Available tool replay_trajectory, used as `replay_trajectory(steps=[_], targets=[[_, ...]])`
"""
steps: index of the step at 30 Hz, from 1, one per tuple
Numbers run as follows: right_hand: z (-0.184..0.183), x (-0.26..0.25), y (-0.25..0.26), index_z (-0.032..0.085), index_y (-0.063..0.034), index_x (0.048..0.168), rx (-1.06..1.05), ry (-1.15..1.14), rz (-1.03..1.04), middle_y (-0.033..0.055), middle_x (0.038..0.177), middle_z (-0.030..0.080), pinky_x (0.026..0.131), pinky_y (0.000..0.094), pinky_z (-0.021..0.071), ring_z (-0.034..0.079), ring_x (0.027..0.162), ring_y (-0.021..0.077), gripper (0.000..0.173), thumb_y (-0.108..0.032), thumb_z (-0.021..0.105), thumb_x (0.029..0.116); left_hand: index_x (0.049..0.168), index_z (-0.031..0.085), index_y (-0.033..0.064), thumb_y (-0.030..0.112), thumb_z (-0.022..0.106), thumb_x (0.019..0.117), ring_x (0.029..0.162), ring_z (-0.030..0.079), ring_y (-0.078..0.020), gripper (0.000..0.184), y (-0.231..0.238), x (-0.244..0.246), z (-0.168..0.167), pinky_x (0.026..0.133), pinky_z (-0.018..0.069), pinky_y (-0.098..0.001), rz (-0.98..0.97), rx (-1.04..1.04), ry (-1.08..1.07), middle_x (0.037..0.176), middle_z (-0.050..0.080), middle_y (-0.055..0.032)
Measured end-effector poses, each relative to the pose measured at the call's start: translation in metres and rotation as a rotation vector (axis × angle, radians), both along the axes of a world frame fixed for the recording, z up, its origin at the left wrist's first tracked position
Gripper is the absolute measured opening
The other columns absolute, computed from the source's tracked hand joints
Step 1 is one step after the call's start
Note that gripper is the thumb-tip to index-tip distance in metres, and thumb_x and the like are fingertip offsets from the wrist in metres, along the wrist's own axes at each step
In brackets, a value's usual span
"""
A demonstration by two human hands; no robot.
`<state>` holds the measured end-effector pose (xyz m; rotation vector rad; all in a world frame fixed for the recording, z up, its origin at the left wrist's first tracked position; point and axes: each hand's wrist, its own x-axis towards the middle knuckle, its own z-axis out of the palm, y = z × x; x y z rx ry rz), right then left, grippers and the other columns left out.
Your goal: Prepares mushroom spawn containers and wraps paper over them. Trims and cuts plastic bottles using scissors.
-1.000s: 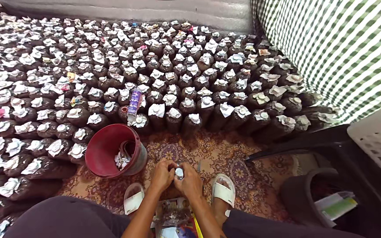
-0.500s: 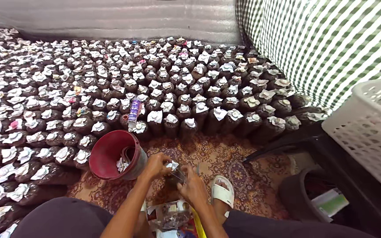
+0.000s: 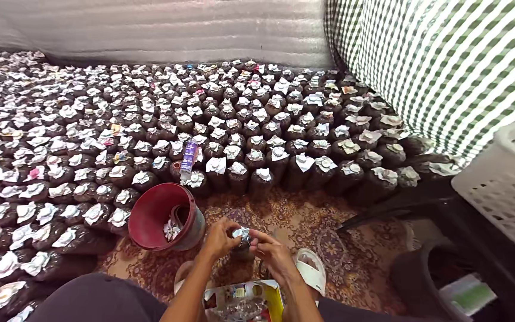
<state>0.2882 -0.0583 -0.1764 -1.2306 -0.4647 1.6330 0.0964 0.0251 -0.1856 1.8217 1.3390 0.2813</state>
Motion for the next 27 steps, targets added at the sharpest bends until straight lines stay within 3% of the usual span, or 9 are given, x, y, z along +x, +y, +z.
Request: replay_trajectory(steps=[2, 6, 8, 10, 12, 15, 19, 23, 27], targets=[[-0.011, -0.002, 0.002, 0.063, 0.0021, 0.134, -0.046, -0.041, -0.082, 0.0151, 0.106, 0.073, 0.074, 0.0342, 0.0601, 0.071, 0.080, 0.0202, 0.036, 0.005, 0.054, 0.0994, 0.119, 0.073, 0.0156, 0.034, 0.076, 0.0839, 0.101, 0.066, -0.0177, 0.040, -0.012, 0.012, -0.001, 0.092, 0.0554, -0.0382, 0.015, 0.029, 0.021, 0.118, 0.066, -0.0078], [-0.016, -0.001, 0.001, 0.068, 0.0033, 0.128, 0.049, -0.322, -0.127, 0.0143, 0.114, 0.076, 0.094, 0.0357, 0.0606, 0.074, 0.102, 0.0201, 0.037, -0.007, 0.074, 0.0934, 0.123, 0.072, 0.0148, 0.036, 0.072, 0.0885, 0.101, 0.068, -0.0185, 0.041, -0.034, 0.025, -0.003, 0.090, 0.0569, -0.0374, 0.056, 0.091, 0.042, 0.125, 0.065, -0.0100], [-0.014, -0.005, -0.001, 0.070, 0.0002, 0.127, 0.101, -0.581, -0.054, 0.0119, 0.116, 0.075, 0.096, 0.0338, 0.0591, 0.073, 0.107, 0.0168, 0.039, -0.010, 0.078, 0.0894, 0.126, 0.072, 0.0149, 0.032, 0.071, 0.0898, 0.103, 0.068, -0.0185, 0.040, -0.037, 0.026, -0.004, 0.092, 0.0571, -0.0368, 0.048, 0.112, 0.021, 0.126, 0.065, -0.0102], [-0.010, -0.012, -0.003, 0.072, -0.0056, 0.128, 0.151, -0.918, 0.094, 0.0092, 0.121, 0.073, 0.102, 0.0384, 0.0551, 0.070, 0.111, 0.0183, 0.040, -0.015, 0.077, 0.0892, 0.130, 0.071, 0.0143, 0.023, 0.070, 0.0897, 0.108, 0.067, -0.0182, 0.041, -0.039, 0.022, -0.004, 0.095, 0.0560, -0.0348, 0.026, 0.094, -0.042, 0.127, 0.065, -0.0107], [-0.006, -0.020, -0.002, 0.073, -0.0132, 0.129, 0.177, -1.193, 0.243, 0.0056, 0.126, 0.072, 0.108, 0.0507, 0.0458, 0.067, 0.117, 0.0229, 0.040, -0.020, 0.073, 0.0901, 0.129, 0.071, 0.0126, 0.017, 0.063, 0.0908, 0.109, 0.066, -0.0157, 0.040, -0.040, 0.015, -0.002, 0.096, 0.0548, -0.0311, 0.050, 0.057, -0.126, 0.125, 0.066, -0.0098], [-0.002, -0.032, 0.000, 0.076, -0.0161, 0.126, 0.184, -1.384, 0.327, 0.0042, 0.124, 0.072, 0.116, 0.0549, 0.0368, 0.066, 0.118, 0.0235, 0.037, -0.015, 0.069, 0.0892, 0.119, 0.076, 0.0135, 0.031, 0.066, 0.0921, 0.100, 0.068, -0.0113, 0.034, -0.041, 0.017, -0.003, 0.092, 0.0568, -0.0284, 0.135, 0.069, -0.129, 0.113, 0.070, -0.0059], [-0.017, -0.042, 0.001, 0.080, -0.0102, 0.107, 0.321, -1.486, 0.167, 0.0073, 0.109, 0.074, 0.105, 0.0544, 0.0471, 0.070, 0.105, 0.0268, 0.029, -0.018, 0.075, 0.0794, 0.103, 0.080, 0.0120, 0.024, 0.064, 0.0937, 0.092, 0.071, -0.0135, 0.022, -0.041, 0.027, -0.009, 0.088, 0.0574, -0.0320, 0.216, 0.218, -0.054, 0.098, 0.075, -0.0049], [-0.033, -0.043, 0.000, 0.077, -0.0062, 0.100, 0.328, -1.356, 0.028, 0.0098, 0.103, 0.070, 0.087, 0.0527, 0.0547, 0.068, 0.098, 0.0287, 0.034, -0.025, 0.079, 0.0724, 0.100, 0.077, 0.0119, 0.019, 0.066, 0.0926, 0.087, 0.070, -0.0102, 0.016, -0.029, 0.021, -0.013, 0.083, 0.0569, -0.0322, 0.309, -0.018, -0.133, 0.096, 0.075, -0.0010], [-0.039, -0.038, -0.008, 0.079, -0.0125, 0.098, 0.310, -1.329, -0.042, 0.0099, 0.112, 0.067, 0.085, 0.0551, 0.0525, 0.064, 0.105, 0.0310, 0.035, -0.033, 0.079, 0.0704, 0.101, 0.076, 0.0125, 0.020, 0.076, 0.0835, 0.092, 0.067, -0.0133, 0.019, -0.018, 0.016, -0.020, 0.084, 0.0554, -0.0344, 0.347, -0.162, -0.220, 0.101, 0.071, -0.0022]])
